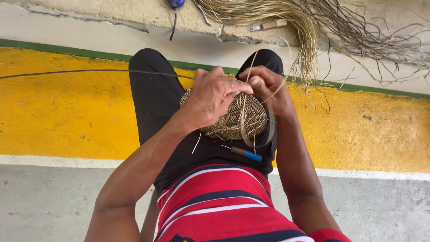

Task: Manually weaving a circular basket or mat using natural fibers.

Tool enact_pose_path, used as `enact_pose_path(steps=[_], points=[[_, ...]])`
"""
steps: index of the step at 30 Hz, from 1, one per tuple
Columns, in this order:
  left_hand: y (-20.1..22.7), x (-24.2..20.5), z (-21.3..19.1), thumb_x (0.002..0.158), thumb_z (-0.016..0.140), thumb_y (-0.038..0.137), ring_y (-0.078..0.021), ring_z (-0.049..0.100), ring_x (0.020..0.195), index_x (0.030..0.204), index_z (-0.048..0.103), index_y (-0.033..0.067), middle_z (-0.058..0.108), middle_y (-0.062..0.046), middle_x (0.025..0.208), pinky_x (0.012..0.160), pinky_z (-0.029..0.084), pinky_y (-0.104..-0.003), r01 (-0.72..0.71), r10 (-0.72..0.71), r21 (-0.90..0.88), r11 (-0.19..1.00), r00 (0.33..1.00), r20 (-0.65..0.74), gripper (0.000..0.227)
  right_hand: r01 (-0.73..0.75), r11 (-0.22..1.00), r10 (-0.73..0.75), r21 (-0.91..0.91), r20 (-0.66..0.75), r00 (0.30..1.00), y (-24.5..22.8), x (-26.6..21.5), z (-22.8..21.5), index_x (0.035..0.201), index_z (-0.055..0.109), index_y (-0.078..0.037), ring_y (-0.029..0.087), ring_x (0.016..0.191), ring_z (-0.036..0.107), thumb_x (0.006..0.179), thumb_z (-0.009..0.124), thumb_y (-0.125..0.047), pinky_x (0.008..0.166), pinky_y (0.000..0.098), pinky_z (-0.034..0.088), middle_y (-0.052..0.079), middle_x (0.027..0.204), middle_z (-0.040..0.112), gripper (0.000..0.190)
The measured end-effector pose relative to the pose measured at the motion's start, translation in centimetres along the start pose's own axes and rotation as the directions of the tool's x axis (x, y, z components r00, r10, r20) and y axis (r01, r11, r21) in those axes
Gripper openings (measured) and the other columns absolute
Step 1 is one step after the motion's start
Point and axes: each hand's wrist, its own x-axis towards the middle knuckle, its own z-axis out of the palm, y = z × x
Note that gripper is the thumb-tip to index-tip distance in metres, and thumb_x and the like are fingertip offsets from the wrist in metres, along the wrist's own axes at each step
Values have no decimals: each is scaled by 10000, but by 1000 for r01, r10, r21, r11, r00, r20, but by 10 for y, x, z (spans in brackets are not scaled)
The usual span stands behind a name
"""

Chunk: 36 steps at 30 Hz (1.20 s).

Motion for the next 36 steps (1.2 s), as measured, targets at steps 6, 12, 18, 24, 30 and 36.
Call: enact_pose_path(steps=[6, 12, 18, 24, 30, 36], points=[[2, -7, 1, 931, 698, 99, -156, 489, 830, 1119, 778, 274, 752, 83, 933, 837, 284, -377, -12, 12, -11, 1000, 1000, -9, 269, 318, 814, -383, -486, -38, 923, 71, 55, -40, 997, 604, -42, 100, 647, 578, 1186, 515, -146, 513, 256, 480, 55, 854, 635, 234], [-3, -4, 2, 967, 685, 113, -151, 512, 850, 1092, 781, 262, 754, 84, 925, 859, 295, -377, -46, 43, -58, 997, 998, -53, 216, 120, 900, -249, -419, -268, 931, 25, 77, -41, 1038, 651, -76, 102, 631, 605, 1169, 447, -269, 548, 275, 537, 45, 843, 676, 309], [4, -6, 1, 915, 686, 104, -168, 510, 840, 1058, 793, 255, 738, 58, 865, 814, 281, -389, 6, -4, -55, 998, 1000, 20, 233, 85, 942, -111, -324, -64, 992, 5, -12, 8, 1077, 709, -18, 115, 784, 631, 1146, 594, -300, 679, 263, 520, 93, 913, 695, 313], [0, -6, 4, 959, 677, 110, -149, 499, 817, 1078, 781, 275, 743, 91, 889, 842, 288, -371, -10, 8, -84, 996, 1000, -26, 229, 135, 728, -351, -672, -197, 915, 61, 40, -28, 806, 614, -71, 47, 505, 548, 1119, 486, -154, 418, 260, 431, 30, 708, 693, 349], [-3, -3, 7, 942, 678, 86, -144, 523, 827, 1073, 765, 242, 694, 68, 823, 849, 291, -366, 27, -29, -56, 998, 999, -33, 222, 353, 552, -753, -756, -269, 601, 97, 144, -80, 841, 520, -120, 52, 465, 362, 1116, 508, -134, 425, 270, 315, -14, 592, 492, 276], [-9, -5, 10, 962, 685, 76, -146, 549, 846, 1126, 717, 178, 641, 62, 774, 861, 298, -376, 51, -57, -91, 995, 996, -68, 196, 546, 758, -651, -357, -347, 676, -1, 95, -59, 840, 577, -62, 113, 475, 480, 1150, 528, -133, 431, 298, 388, 37, 632, 545, 321]])
